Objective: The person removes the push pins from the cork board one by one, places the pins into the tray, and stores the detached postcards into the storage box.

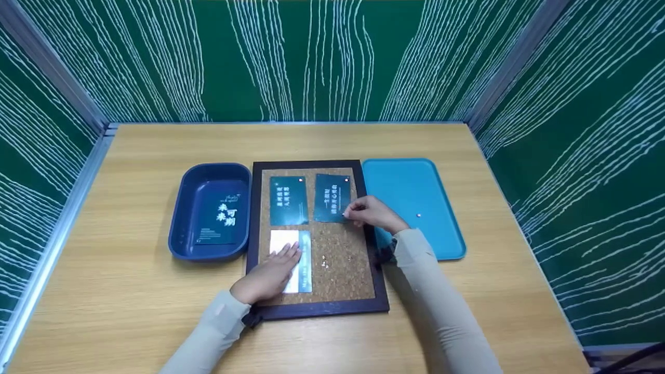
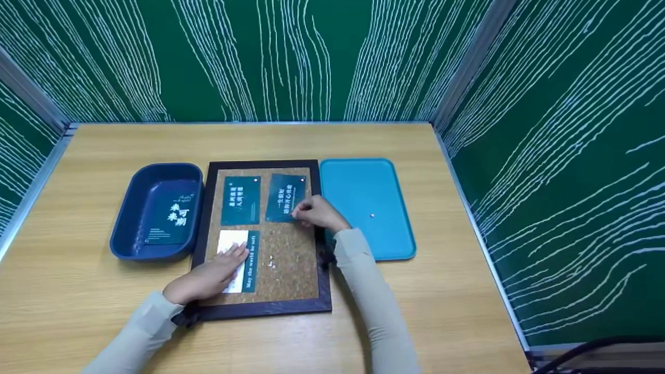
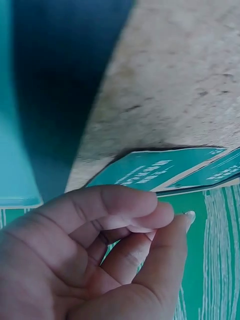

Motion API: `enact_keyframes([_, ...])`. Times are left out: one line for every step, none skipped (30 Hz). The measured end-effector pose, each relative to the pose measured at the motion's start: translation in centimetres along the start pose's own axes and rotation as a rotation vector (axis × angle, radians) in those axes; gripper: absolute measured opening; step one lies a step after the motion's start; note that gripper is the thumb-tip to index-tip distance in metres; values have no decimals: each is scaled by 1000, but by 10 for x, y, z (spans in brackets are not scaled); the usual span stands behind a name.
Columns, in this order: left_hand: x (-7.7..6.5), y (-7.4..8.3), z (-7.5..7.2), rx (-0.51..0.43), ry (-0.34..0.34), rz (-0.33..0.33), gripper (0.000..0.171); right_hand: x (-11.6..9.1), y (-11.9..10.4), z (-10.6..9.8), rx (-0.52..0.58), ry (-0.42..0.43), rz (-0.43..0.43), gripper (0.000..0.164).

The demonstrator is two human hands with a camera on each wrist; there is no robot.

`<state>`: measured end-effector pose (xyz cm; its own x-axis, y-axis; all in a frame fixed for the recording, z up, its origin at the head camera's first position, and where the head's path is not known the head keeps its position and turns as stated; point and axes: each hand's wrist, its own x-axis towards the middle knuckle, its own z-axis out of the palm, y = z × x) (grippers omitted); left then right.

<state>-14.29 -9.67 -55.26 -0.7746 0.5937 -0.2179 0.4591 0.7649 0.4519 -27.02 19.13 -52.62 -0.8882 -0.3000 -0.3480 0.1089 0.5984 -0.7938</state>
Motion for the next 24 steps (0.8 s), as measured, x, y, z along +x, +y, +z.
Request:
enact_keyframes([0,0,0,0,-3,-3,50,-1,1,-2,3,4,8,20])
enact_keyframes([0,0,-1,-1,-2,-4,50,-2,2,-4,5,9,13,20])
enact_keyframes([0,1,-1,0,-5,-8,50,-3,3,-6,8,13,14,20])
enact_keyframes([0,0,-1,0,-3,-6,50,-4,4,-8,8,19,15,21])
enact_keyframes([0,0,-1,0,-4,-7,50,-6,5,-11,9,22,11,21])
enact_keyframes([0,0,-1,1,-3,-6,50,-7,6,-13,10,27,9,21])
enact_keyframes([1,0,-1,1,-2,-5,50,-8,8,-15,9,31,5,22])
enact_keyframes([1,0,-1,2,-2,-6,50,-9,9,-17,8,36,2,22])
enact_keyframes([1,0,0,2,-3,-7,50,-10,11,-19,11,39,2,23])
enact_keyframes([1,0,0,0,-2,-7,50,-10,12,-21,11,42,4,24])
enact_keyframes([1,0,0,-1,-3,-9,50,-11,14,-22,8,45,6,24])
enact_keyframes([1,0,0,-2,-2,-9,50,-11,16,-24,-1,50,7,25])
enact_keyframes([1,0,0,-2,-3,-10,50,-12,17,-26,-5,57,9,24])
enact_keyframes([1,0,0,-2,-3,-10,50,-13,18,-28,-6,62,12,24])
enact_keyframes([1,0,0,-2,-3,-9,50,-14,20,-30,-6,67,13,24])
enact_keyframes([1,0,0,-1,-3,-9,50,-14,21,-31,-3,71,12,24])
enact_keyframes([1,0,0,0,-4,-10,50,-15,22,-33,1,75,9,25])
enact_keyframes([1,0,0,1,-4,-8,50,-16,24,-35,10,75,4,26])
enact_keyframes([1,0,1,2,-5,-7,50,-16,25,-37,20,78,2,26])
enact_keyframes([1,-1,1,1,-5,-6,50,-17,26,-39,28,78,-1,27])
enact_keyframes([1,0,1,1,-6,-6,50,-18,28,-41,35,80,-4,28])
enact_keyframes([1,-1,1,1,-6,-4,50,-18,29,-43,39,82,-5,29])
enact_keyframes([1,0,0,2,-8,-4,50,-19,31,-45,38,86,-5,30])
enact_keyframes([1,0,0,4,-9,-3,50,-19,32,-47,38,91,-2,30])
